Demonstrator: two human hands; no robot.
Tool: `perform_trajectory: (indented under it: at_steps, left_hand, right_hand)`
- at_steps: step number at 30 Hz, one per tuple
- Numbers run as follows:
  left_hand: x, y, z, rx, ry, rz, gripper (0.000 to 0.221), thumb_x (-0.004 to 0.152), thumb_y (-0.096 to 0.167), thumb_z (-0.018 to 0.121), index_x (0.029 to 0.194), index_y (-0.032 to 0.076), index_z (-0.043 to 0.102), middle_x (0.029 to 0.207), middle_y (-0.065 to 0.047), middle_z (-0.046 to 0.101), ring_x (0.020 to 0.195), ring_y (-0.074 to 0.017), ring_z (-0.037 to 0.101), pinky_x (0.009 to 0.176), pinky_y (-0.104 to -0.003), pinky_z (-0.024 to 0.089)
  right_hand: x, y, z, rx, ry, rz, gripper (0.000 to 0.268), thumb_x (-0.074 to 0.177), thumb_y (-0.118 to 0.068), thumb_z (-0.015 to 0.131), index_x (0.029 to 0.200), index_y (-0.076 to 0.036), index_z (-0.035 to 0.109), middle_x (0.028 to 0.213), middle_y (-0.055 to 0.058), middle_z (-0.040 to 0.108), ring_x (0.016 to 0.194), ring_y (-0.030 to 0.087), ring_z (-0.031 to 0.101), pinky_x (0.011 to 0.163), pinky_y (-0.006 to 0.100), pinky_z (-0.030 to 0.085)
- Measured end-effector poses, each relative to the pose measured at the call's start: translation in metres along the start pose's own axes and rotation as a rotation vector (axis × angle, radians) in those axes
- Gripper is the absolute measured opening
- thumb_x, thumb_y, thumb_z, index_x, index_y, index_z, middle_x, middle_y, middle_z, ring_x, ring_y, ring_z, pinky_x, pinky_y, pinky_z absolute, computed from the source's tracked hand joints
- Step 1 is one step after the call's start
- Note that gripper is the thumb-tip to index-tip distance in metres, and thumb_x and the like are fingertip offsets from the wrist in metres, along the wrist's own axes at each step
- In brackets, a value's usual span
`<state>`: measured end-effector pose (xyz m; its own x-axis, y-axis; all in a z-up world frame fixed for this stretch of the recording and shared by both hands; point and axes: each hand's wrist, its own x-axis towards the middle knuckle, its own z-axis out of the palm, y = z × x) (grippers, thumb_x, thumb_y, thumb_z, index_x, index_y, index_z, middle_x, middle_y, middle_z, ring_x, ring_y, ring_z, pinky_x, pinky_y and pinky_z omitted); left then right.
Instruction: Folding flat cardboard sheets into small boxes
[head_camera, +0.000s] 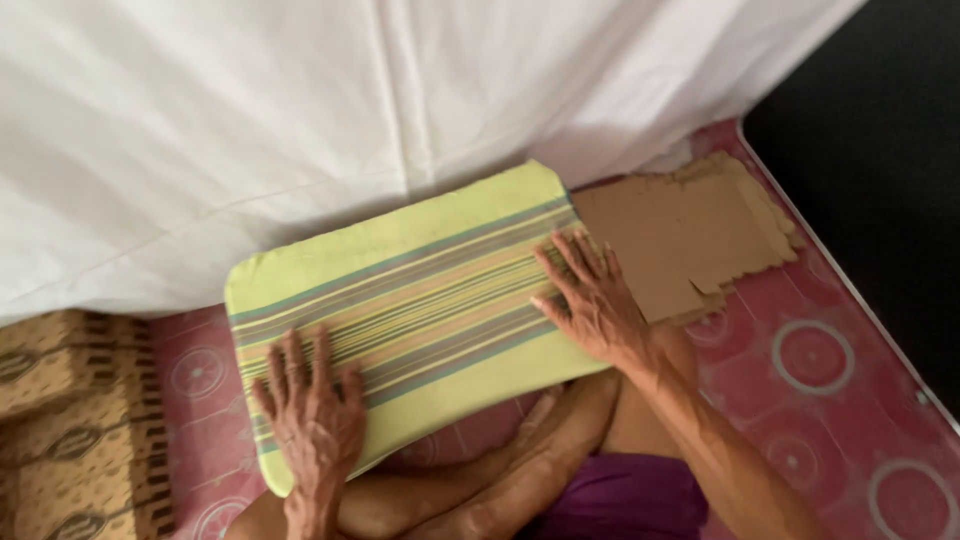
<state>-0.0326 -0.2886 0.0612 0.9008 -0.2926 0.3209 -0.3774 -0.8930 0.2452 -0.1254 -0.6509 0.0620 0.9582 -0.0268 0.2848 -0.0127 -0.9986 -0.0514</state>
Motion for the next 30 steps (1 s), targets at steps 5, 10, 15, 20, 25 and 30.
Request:
perform_trajectory:
  at_steps: [5, 10, 15, 20, 25, 30]
  left_hand:
    - [-0.001, 0.003, 0.002, -0.005, -0.009, 0.022, 0.061, 0.102, 0.047, 0.046, 0.154, 0.016, 0.052, 0.16, -0.022, 0.046, 0.15, -0.0453, 0.036, 0.118, -0.065, 0.022]
    - [-0.004, 0.0, 0.006, 0.025, 0.079, 0.073, 0.058, 0.099, 0.036, 0.058, 0.151, 0.01, 0.058, 0.157, -0.024, 0.053, 0.147, -0.0468, 0.045, 0.116, -0.066, 0.029]
    - [-0.005, -0.001, 0.009, 0.013, 0.081, 0.07, 0.056, 0.101, 0.032, 0.057, 0.151, 0.007, 0.059, 0.157, -0.027, 0.053, 0.146, -0.0491, 0.044, 0.114, -0.068, 0.029]
    - [-0.004, 0.003, 0.006, 0.022, 0.088, 0.087, 0.053, 0.104, 0.034, 0.055, 0.15, 0.007, 0.06, 0.156, -0.026, 0.055, 0.146, -0.0487, 0.045, 0.113, -0.067, 0.029]
    - [-0.007, 0.0, 0.009, 0.032, 0.11, 0.102, 0.053, 0.103, 0.031, 0.058, 0.15, 0.007, 0.061, 0.156, -0.025, 0.056, 0.146, -0.0468, 0.047, 0.114, -0.065, 0.03]
    - [-0.006, 0.003, 0.008, -0.013, 0.093, 0.062, 0.053, 0.101, 0.028, 0.06, 0.151, 0.009, 0.059, 0.155, -0.024, 0.055, 0.147, -0.0469, 0.044, 0.115, -0.066, 0.028]
  right_hand:
    - [-0.013, 0.053, -0.007, 0.438, -0.269, 0.324, 0.082, 0.097, -0.066, 0.025, 0.164, -0.019, 0.015, 0.173, 0.01, 0.005, 0.157, 0.031, 0.017, 0.12, 0.057, 0.018]
    - [-0.095, 0.171, 0.08, 0.577, 0.095, 0.604, 0.067, 0.097, -0.042, 0.065, 0.151, -0.008, 0.046, 0.152, 0.018, 0.048, 0.14, 0.032, 0.045, 0.117, 0.042, 0.035]
    - [-0.188, 0.25, 0.111, 0.396, 0.198, 1.329, 0.046, 0.092, -0.045, 0.069, 0.112, -0.004, 0.075, 0.11, 0.022, 0.072, 0.095, 0.038, 0.069, 0.081, 0.046, 0.057]
    - [-0.185, 0.238, 0.1, 0.697, 0.276, 1.603, 0.027, 0.093, -0.032, 0.075, 0.091, -0.005, 0.073, 0.087, 0.013, 0.076, 0.068, 0.024, 0.073, 0.062, 0.036, 0.059]
    - [-0.176, 0.264, 0.132, 0.865, 0.375, 1.618, 0.04, 0.084, -0.041, 0.086, 0.093, -0.004, 0.073, 0.086, 0.012, 0.076, 0.058, 0.021, 0.071, 0.054, 0.035, 0.064]
    - [-0.161, 0.268, 0.137, 0.574, 0.144, 1.648, 0.043, 0.081, -0.048, 0.087, 0.097, -0.008, 0.08, 0.103, 0.011, 0.077, 0.091, 0.026, 0.073, 0.074, 0.039, 0.058]
